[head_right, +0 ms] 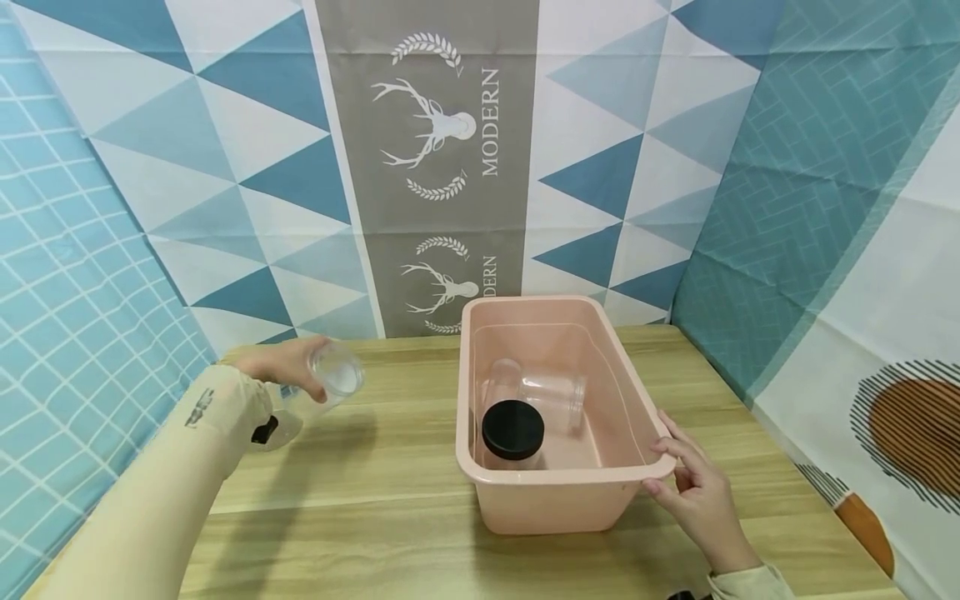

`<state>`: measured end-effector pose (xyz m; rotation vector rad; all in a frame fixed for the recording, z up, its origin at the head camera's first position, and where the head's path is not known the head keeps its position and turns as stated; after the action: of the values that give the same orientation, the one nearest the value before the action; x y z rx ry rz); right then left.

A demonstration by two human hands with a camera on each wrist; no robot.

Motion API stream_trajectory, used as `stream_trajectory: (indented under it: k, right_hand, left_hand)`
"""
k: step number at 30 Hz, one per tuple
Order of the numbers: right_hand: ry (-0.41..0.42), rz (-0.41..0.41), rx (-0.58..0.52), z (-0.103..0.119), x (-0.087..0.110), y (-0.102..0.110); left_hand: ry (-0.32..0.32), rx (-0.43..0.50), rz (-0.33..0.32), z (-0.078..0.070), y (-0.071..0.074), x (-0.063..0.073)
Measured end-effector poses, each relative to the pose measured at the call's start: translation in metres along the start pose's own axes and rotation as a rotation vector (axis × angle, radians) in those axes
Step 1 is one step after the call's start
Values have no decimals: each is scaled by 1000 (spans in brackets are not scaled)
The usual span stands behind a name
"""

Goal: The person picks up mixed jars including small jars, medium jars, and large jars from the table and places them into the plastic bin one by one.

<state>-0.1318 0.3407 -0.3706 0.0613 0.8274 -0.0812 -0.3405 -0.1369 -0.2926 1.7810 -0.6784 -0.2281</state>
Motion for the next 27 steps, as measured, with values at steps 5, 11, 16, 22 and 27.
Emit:
stream_trajectory:
  k: [5,11,16,22,27]
  right_hand:
    - [-16,-16,71,0,1,1]
    - [-14,-9,57,0,0,1]
    - [-1,9,3,0,-1,2]
    - [5,14,-12,0,-2,1]
    - [-16,-2,46,1,-1,1]
  left_hand:
    - [-29,-43,43,-13,13,1]
    - [-101,-60,37,-28,22,1]
    - [-135,-106,35,-40,28,3]
    - [-138,-144,40,-55,41,8]
    - [-114,-227,50,-66,54,11]
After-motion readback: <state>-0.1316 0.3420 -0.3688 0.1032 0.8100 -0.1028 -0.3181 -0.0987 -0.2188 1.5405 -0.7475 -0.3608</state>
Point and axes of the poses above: each hand's wrist, its own x-axis away from the middle knuckle, its own y-axis out of the back of the hand, z = x × y, the point moved 5 cm from there along -x, towards the middle knuckle, and after that the axes turned 12 degrees about -x, right-handed, at the moved point
